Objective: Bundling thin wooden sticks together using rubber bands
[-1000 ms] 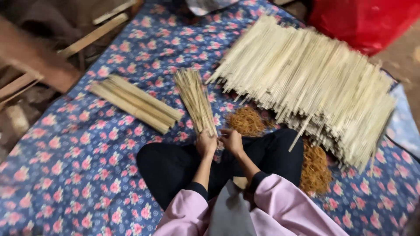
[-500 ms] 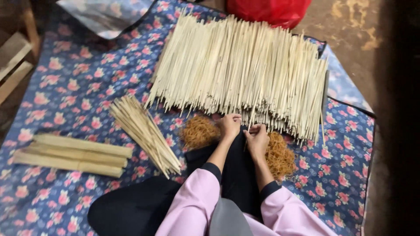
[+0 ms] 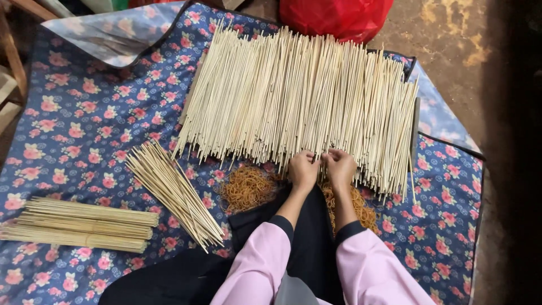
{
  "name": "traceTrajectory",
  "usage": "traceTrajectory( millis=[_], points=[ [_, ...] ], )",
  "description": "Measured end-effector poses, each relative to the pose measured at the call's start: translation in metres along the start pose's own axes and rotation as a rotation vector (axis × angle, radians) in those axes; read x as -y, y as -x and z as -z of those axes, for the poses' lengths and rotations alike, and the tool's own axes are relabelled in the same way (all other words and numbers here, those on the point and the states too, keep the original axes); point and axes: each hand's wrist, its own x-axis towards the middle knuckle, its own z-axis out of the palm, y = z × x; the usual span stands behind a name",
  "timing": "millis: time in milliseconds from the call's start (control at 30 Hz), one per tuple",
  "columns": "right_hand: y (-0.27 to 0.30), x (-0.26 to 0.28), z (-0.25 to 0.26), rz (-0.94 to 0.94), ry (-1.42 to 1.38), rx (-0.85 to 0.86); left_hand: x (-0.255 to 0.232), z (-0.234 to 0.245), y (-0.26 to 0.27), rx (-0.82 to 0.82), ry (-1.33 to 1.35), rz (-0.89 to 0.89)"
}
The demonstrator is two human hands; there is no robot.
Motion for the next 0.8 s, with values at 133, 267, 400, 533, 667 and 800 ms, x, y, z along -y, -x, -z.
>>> traceTrajectory(
  millis=[133, 267, 400, 533, 667, 800],
  points=[
    [-0.023, -0.007, -0.011, 0.003, 0.058, -0.009, -0.016, 0.009, 0.002, 0.023, -0.134, -0.218],
    [-0.025, -0.002, -0.008, -0.019, 0.026, 0.014, 0.003, -0.010, -0.007, 0.014, -0.291, -0.384],
    [-0.012, 0.004, 0.005, -0.042, -0.191, 0.066, -0.020, 0.021, 0.010, 0.090, 0.053, -0.110],
    [0.009, 0.019, 0.019, -0.086, -0.345, 0.119, 0.025, -0.009, 0.003, 0.103, 0.036, -0.079],
    [0.028, 0.004, 0.012, -0.164, -0.594, 0.183, 0.075, -0.021, 0.010, 0.256, 0.100, 0.167],
    [0.046, -0.029, -0.012, -0.225, -0.664, 0.264, 0.086, 0.012, 0.044, 0.297, 0.278, 0.202]
  ],
)
